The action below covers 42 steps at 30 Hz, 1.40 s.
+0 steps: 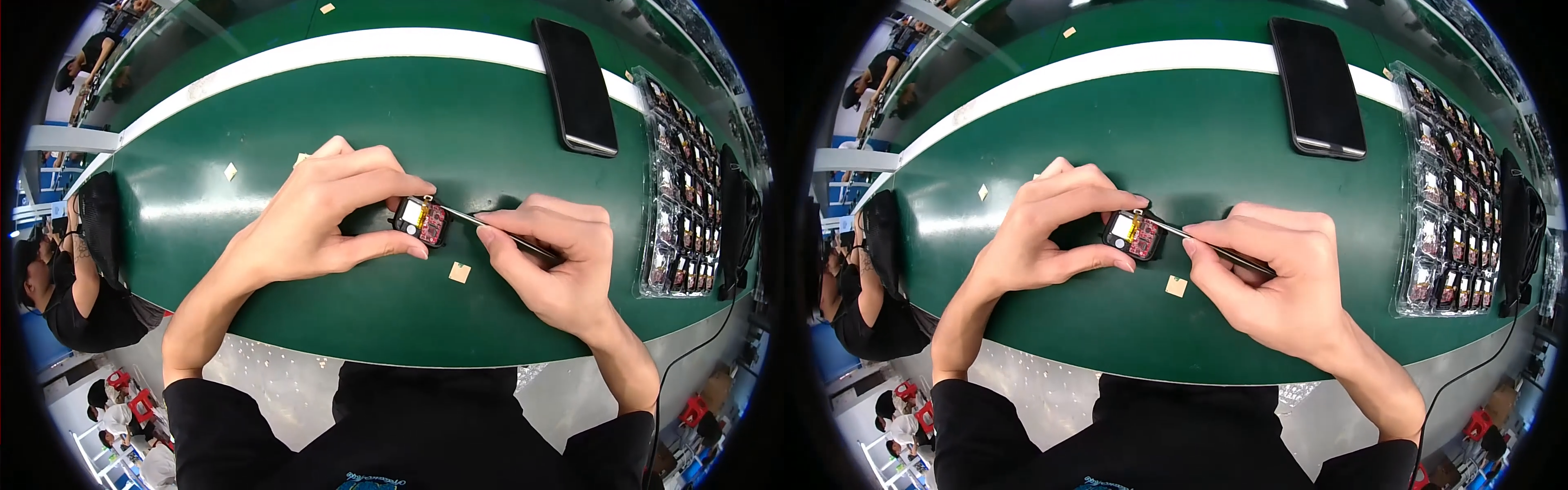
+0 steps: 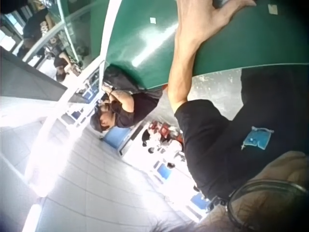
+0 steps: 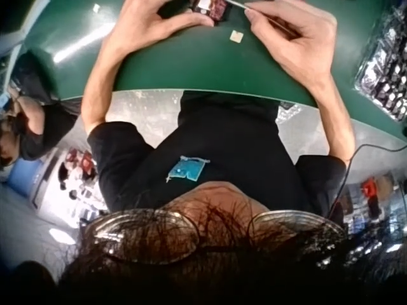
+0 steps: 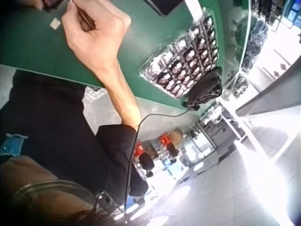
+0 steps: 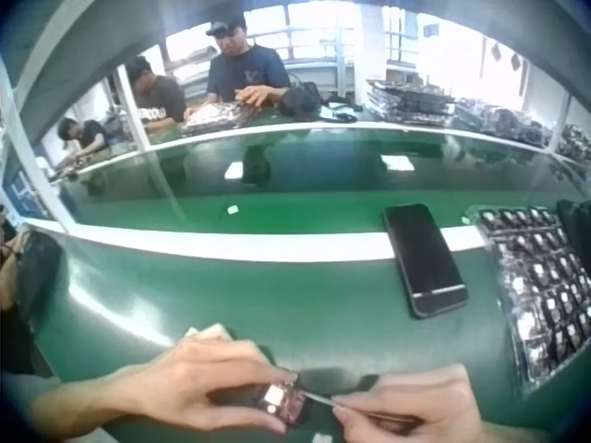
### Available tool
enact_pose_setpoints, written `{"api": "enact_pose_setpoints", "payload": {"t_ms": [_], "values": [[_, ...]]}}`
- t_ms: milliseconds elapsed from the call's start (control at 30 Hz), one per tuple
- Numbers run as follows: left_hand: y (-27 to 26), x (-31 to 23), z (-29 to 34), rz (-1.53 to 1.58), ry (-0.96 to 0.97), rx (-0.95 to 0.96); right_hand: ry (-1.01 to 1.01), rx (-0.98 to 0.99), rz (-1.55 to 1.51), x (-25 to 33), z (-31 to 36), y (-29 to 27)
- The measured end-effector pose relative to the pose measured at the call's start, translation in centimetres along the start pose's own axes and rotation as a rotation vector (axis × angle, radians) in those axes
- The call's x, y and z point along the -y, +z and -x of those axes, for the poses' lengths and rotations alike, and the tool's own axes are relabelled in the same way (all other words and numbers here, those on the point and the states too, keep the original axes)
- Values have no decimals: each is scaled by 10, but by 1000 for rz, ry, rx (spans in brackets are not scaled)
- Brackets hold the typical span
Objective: Assembling small electronic components for a smartwatch-like device using tweezers on a factory line.
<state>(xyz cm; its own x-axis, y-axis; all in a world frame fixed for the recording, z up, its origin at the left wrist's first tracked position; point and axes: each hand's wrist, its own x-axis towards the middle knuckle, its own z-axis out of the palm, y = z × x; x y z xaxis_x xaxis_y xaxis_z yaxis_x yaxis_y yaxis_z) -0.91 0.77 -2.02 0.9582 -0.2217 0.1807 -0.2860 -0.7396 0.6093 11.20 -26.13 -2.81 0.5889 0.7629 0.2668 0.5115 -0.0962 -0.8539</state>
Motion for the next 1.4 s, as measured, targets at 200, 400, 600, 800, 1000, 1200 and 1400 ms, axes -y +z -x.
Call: {"api": "enact_pose_setpoints", "payload": {"t_ms": [200,400,600,800,1000,1200,1400], "values": [[4,0,-3,15,22,-10,-39,4,46,-1,-4,6],[4,1,-4,11,23,-20,-31,10,69,1,-4,5],[3,-4,-6,24,-44,-49,-116,-35,161,-1,-2,4],[4,-2,-6,8,-48,-51,-264,-77,320,-1,-2,10],[2,2,-6,37,-21,-33,-259,-83,249,-7,0,14],[-8,10,-7,107,-28,56,-54,15,70,0,-1,6],[-7,10,-7,95,-21,80,-38,26,53,-1,-1,6]]}}
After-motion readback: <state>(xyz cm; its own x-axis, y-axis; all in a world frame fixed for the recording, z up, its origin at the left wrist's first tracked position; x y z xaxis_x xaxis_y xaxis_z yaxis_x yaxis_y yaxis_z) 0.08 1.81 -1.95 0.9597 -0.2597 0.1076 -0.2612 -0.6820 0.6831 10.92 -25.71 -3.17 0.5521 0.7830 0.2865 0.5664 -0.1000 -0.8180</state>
